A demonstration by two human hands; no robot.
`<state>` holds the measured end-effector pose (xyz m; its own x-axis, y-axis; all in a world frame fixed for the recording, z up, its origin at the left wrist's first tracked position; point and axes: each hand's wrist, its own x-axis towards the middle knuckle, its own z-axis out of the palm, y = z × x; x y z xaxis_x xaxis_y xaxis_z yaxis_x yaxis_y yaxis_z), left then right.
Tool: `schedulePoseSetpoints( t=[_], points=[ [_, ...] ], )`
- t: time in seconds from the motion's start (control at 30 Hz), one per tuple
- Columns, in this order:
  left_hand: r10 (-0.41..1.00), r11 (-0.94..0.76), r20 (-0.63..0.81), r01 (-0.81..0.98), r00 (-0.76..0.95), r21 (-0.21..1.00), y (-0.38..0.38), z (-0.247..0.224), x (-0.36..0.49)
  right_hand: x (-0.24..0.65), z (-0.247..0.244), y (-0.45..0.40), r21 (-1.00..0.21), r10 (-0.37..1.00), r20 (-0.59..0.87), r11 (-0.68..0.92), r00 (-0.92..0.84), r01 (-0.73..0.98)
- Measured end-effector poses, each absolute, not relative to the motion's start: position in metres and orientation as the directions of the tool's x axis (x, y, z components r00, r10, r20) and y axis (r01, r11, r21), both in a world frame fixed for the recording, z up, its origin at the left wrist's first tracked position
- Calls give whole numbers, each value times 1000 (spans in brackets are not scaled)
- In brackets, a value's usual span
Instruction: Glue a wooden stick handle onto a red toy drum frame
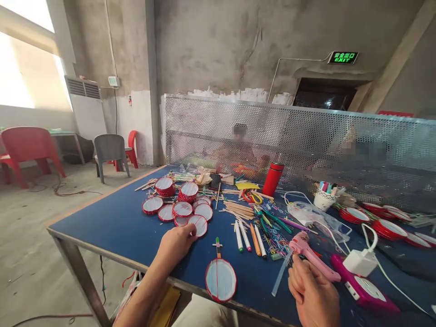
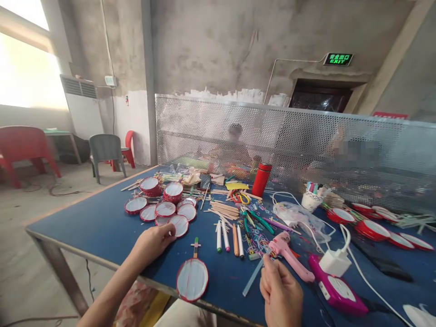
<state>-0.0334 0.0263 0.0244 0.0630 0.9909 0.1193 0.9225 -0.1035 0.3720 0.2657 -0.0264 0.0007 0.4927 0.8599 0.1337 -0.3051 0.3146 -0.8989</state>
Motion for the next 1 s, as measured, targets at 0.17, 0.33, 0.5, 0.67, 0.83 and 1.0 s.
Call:
schedulePoseSetpoints(
  t=[0.17,0.33,0.5,0.67,0.83,1.0],
  points=[
    [983,-179,120,839,136,513,32,24,-45,265,2,-26,-905,868,127,299,479,-302],
    [978,-209,148,675,148,707,32,22,-58,265,4,-26,-913,874,123,285,471,-291],
    [976,-142,207,509,-73,849,29,12,-62,265,5,-27,-922,881,122,271,456,-276],
    [849,-74,290,444,-441,893,29,8,-70,264,6,-27,-924,884,102,254,456,-285],
    [823,75,218,481,-525,873,38,8,-81,267,0,-27,-923,887,111,260,449,-284],
    [856,223,90,520,-509,824,54,12,-93,268,-2,-28,-921,890,112,260,441,-290]
  ],
)
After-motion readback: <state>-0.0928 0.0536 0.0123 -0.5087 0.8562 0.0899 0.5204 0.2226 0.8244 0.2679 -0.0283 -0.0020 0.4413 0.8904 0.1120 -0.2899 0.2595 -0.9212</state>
